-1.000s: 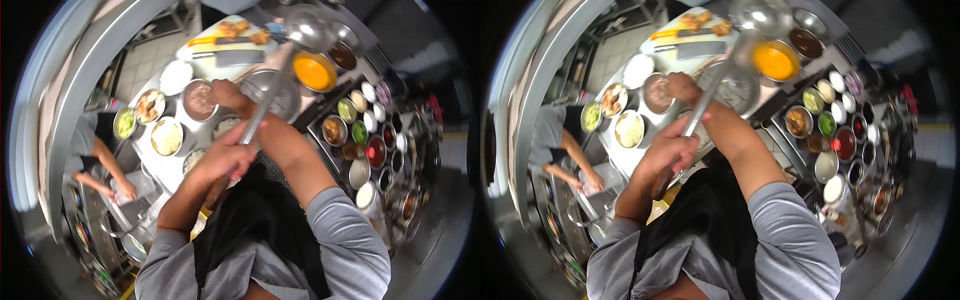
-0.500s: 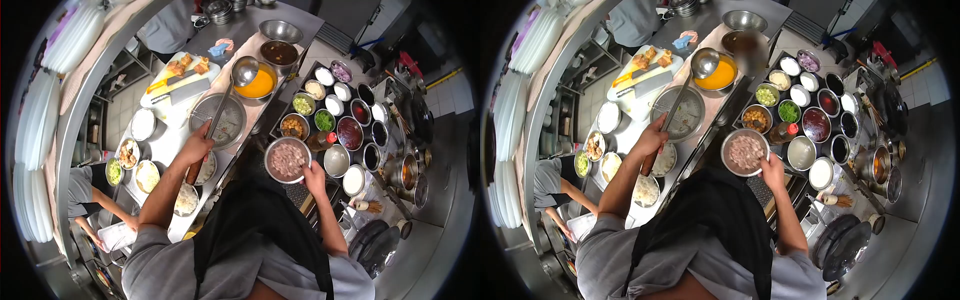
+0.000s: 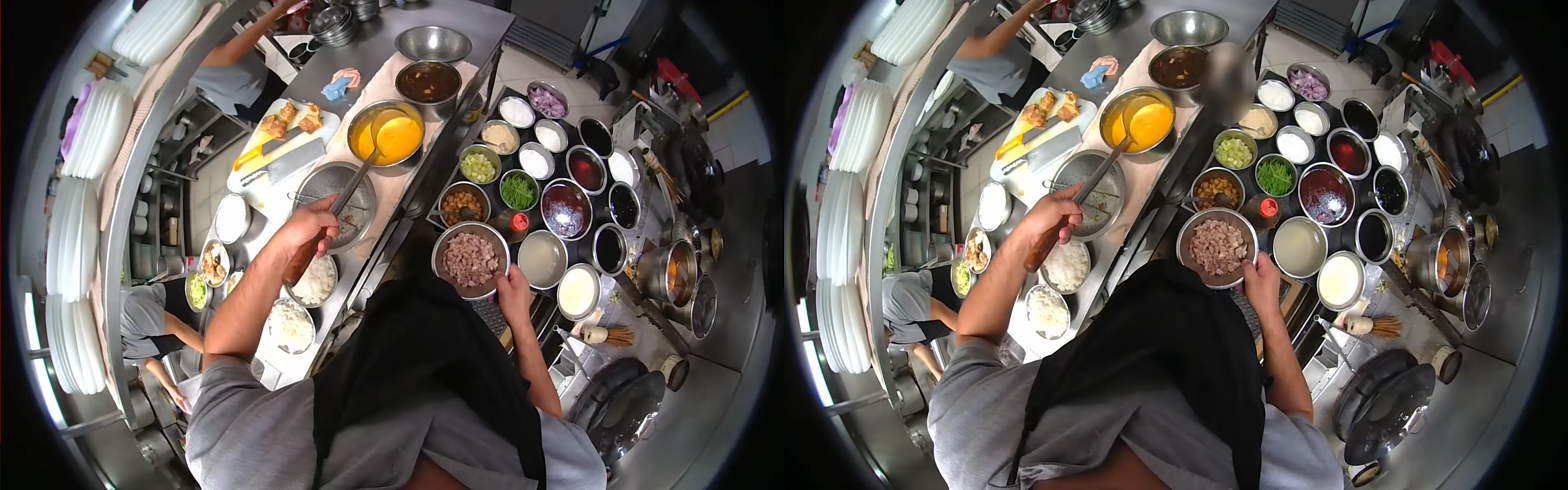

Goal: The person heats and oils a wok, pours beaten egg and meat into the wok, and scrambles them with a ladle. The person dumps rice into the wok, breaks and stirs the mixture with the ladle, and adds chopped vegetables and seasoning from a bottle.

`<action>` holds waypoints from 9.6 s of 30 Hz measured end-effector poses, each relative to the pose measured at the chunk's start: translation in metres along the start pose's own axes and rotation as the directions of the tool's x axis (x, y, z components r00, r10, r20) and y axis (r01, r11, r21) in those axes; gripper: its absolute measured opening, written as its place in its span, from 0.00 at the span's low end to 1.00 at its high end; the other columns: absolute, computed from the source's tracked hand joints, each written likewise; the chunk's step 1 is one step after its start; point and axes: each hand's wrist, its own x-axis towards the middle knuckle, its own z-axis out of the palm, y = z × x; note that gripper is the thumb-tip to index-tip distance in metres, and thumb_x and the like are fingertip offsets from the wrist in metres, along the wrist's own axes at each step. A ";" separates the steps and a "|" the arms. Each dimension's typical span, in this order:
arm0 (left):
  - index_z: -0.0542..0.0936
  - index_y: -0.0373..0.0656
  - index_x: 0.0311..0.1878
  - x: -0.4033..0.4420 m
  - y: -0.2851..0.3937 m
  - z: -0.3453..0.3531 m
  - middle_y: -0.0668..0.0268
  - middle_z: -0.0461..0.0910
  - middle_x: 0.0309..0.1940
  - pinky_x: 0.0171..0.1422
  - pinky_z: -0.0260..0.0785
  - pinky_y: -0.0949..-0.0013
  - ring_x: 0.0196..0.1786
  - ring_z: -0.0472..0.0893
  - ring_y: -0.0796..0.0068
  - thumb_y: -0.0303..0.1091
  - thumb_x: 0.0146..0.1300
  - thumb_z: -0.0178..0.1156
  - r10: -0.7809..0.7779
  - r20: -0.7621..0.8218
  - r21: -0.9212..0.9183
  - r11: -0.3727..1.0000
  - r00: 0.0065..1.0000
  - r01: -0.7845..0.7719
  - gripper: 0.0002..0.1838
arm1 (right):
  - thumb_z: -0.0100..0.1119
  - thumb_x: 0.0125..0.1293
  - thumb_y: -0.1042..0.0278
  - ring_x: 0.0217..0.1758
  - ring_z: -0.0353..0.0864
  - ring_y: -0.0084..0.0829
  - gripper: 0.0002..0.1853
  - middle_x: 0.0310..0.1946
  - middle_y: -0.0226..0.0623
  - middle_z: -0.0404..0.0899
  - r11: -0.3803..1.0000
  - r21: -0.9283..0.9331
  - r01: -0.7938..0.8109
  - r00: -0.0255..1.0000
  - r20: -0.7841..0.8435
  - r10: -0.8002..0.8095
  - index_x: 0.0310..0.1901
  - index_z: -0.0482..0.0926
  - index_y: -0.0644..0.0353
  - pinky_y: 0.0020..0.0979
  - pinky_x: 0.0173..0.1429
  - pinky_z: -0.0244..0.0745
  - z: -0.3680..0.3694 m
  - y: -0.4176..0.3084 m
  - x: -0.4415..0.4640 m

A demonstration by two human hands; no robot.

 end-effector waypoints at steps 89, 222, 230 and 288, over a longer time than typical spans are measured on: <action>0.52 0.56 0.81 -0.199 -0.139 0.196 0.67 0.64 0.20 0.12 0.58 0.69 0.09 0.63 0.77 0.22 0.67 0.45 -0.393 0.692 0.145 0.897 0.605 0.416 0.39 | 0.53 0.70 0.66 0.20 0.82 0.27 0.11 0.25 0.39 0.80 0.947 0.319 0.040 0.721 -0.666 0.194 0.41 0.74 0.68 0.31 0.21 0.76 -0.092 0.141 -0.252; 0.70 0.48 0.70 -0.013 -0.235 0.698 0.49 0.79 0.55 0.61 0.72 0.50 0.54 0.81 0.46 0.28 0.62 0.56 -0.066 0.993 -0.116 -0.529 -0.095 -0.841 0.30 | 0.52 0.71 0.57 0.41 0.85 0.35 0.15 0.37 0.40 0.86 0.615 0.647 -0.451 0.211 -0.591 0.778 0.42 0.84 0.58 0.36 0.47 0.78 0.091 0.420 -0.474; 0.57 0.43 0.79 0.021 -0.199 0.709 0.52 0.83 0.45 0.44 0.77 0.61 0.40 0.85 0.61 0.25 0.62 0.54 -0.413 0.908 -0.066 0.028 -0.072 -0.997 0.39 | 0.51 0.70 0.61 0.40 0.86 0.35 0.14 0.37 0.40 0.86 0.461 0.832 -0.309 -0.013 -0.489 0.872 0.46 0.83 0.59 0.35 0.47 0.79 0.200 0.406 -0.411; 0.63 0.46 0.77 0.002 -0.263 0.764 0.60 0.82 0.34 0.32 0.73 0.66 0.27 0.77 0.71 0.29 0.66 0.60 -0.322 0.943 -0.081 0.037 -0.088 -0.996 0.36 | 0.58 0.65 0.63 0.34 0.85 0.34 0.18 0.42 0.37 0.87 0.720 0.653 -0.237 -0.007 -0.742 0.670 0.52 0.84 0.63 0.34 0.38 0.79 0.174 0.460 -0.334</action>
